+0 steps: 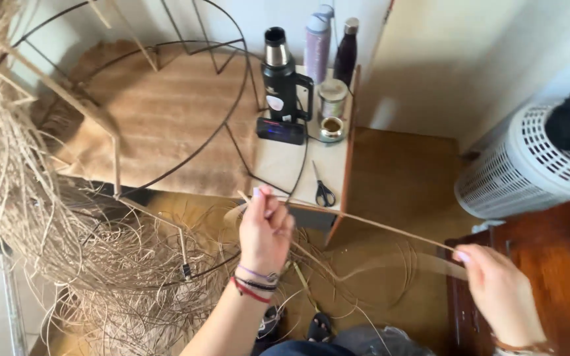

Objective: The person is weaving and knotting long fiber strands onto a circular metal frame to create a decorative item.

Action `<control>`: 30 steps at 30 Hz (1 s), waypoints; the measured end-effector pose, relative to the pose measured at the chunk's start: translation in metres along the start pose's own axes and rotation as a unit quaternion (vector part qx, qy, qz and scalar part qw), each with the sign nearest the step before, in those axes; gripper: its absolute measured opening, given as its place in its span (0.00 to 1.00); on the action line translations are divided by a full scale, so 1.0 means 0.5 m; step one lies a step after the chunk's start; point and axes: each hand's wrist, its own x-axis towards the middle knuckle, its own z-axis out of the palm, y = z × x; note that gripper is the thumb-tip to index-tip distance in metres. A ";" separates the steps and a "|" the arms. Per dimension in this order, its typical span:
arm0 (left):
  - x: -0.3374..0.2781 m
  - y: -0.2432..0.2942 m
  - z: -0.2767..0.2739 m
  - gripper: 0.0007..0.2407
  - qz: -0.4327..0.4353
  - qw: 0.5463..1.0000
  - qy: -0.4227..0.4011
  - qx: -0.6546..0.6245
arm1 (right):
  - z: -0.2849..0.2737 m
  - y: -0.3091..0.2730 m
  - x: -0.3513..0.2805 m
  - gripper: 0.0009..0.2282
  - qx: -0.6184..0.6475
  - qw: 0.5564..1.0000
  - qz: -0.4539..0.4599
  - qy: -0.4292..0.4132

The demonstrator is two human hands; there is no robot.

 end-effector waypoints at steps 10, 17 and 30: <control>-0.088 -0.032 0.043 0.11 0.000 0.965 -0.156 0.209 | -0.004 -0.232 0.053 0.11 0.111 0.978 -0.179 -0.004; -0.024 0.005 -0.083 0.05 -0.053 0.993 -0.047 -0.098 | -0.020 -0.110 0.086 0.19 -0.176 0.974 -0.104 0.096; -0.050 0.058 -0.045 0.14 0.107 0.993 0.021 0.048 | -0.026 -0.146 0.111 0.09 -0.049 0.998 -0.046 0.009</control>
